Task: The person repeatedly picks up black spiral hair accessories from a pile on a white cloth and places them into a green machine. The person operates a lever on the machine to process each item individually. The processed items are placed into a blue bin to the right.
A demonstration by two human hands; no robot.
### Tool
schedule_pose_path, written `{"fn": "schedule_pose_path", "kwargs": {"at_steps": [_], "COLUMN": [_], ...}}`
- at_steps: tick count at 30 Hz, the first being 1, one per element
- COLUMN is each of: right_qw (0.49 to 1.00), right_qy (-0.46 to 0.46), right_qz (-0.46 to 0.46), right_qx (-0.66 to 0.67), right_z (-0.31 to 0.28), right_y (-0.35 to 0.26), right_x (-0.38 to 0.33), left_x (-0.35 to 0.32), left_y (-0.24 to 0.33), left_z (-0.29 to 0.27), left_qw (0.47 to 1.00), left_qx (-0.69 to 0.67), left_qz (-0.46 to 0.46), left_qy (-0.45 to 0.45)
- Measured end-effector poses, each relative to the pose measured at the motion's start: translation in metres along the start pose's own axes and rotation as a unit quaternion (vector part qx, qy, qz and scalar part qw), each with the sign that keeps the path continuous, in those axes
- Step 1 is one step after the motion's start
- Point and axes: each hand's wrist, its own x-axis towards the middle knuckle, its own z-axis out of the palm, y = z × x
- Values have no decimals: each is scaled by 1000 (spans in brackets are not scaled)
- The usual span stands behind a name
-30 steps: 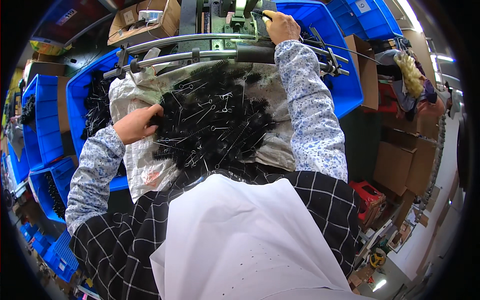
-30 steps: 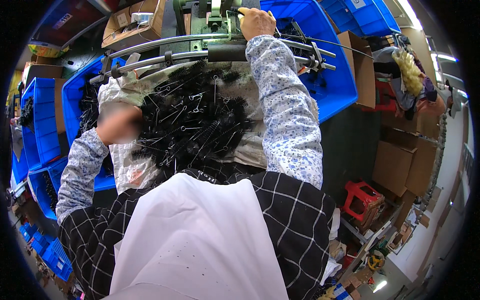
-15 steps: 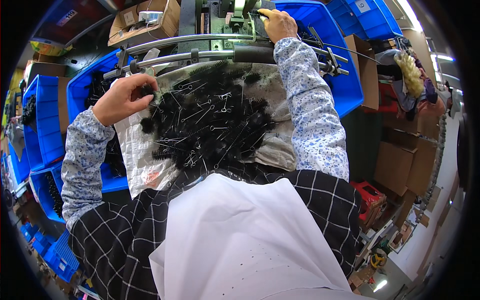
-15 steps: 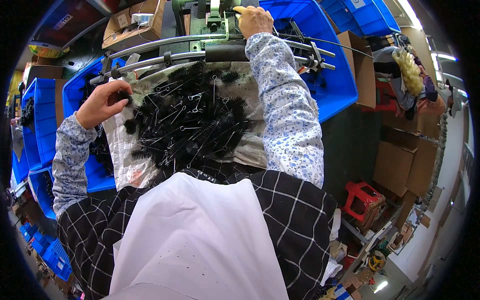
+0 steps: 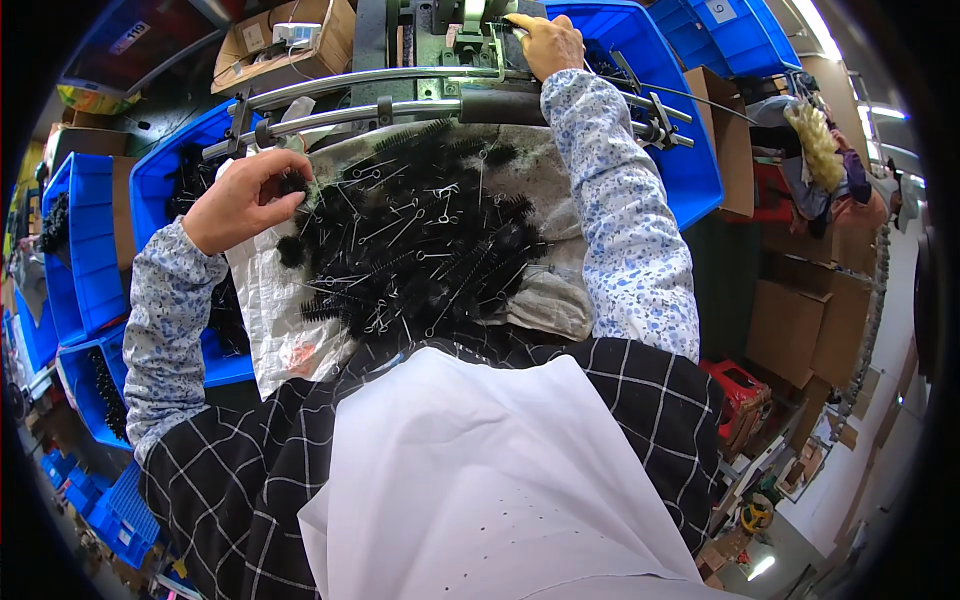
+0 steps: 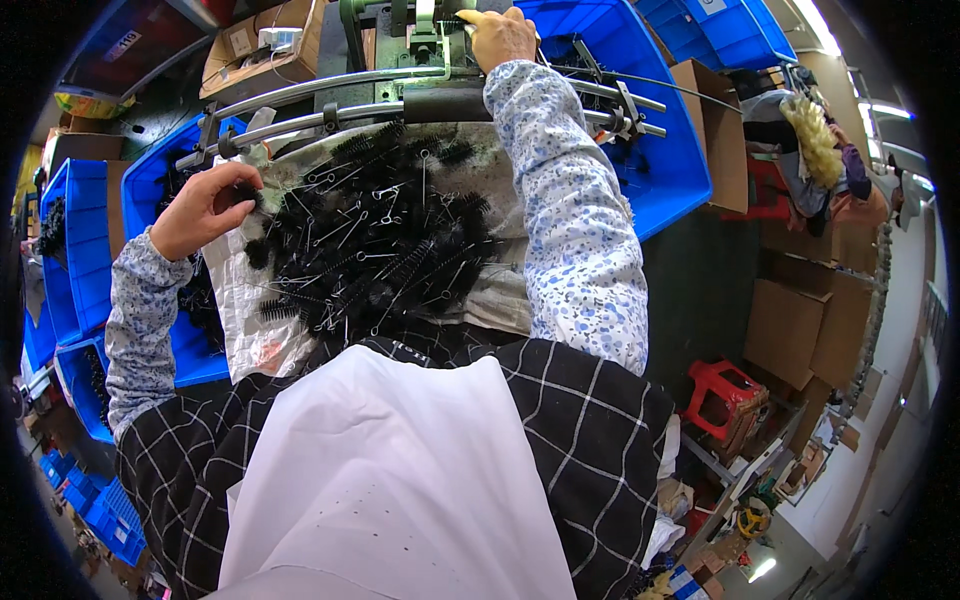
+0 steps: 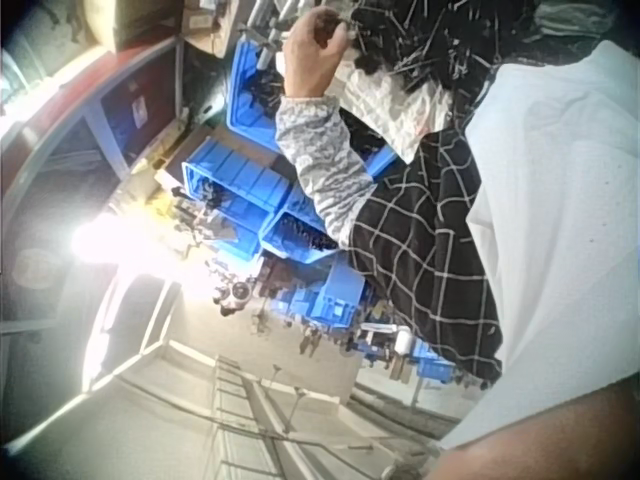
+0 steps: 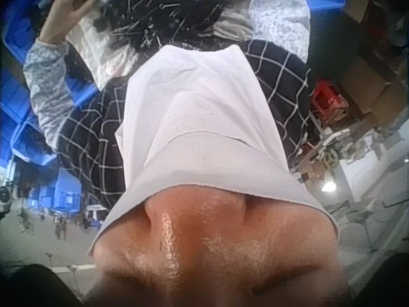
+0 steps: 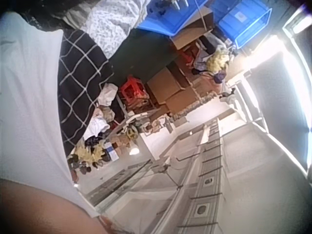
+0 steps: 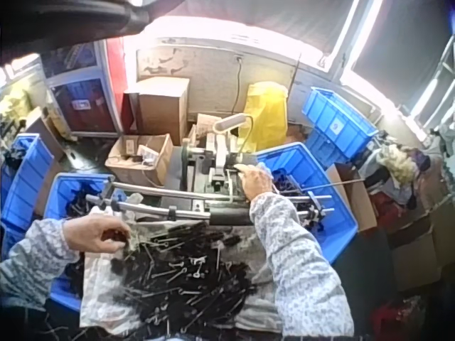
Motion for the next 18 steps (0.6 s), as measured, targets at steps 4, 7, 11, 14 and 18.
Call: {"fn": "schedule_pose_path", "kwargs": {"at_steps": [4, 7, 11, 14, 18], "right_qw": [998, 993, 994, 995, 994], "right_qy": [-4, -27, -9, 40, -2], "right_qz": [-19, 92, 108, 90, 109], "right_qx": [-60, -69, -16, 14, 17], "right_z": [-4, -7, -4, 5, 5], "right_y": [3, 4, 7, -3, -33], "right_x": [-2, -15, -20, -18, -9], "left_x": [4, -3, -2, 1, -1], "left_y": [6, 8, 2, -2, 6], "left_z": [-4, -9, -19, -22, -28], "left_qw": [999, 999, 998, 992, 992], "left_qx": [12, -11, -33, -32, -56], "left_qz": [28, 19, 20, 77, 66], "left_qy": [12, 31, 52, 98, 93]}}
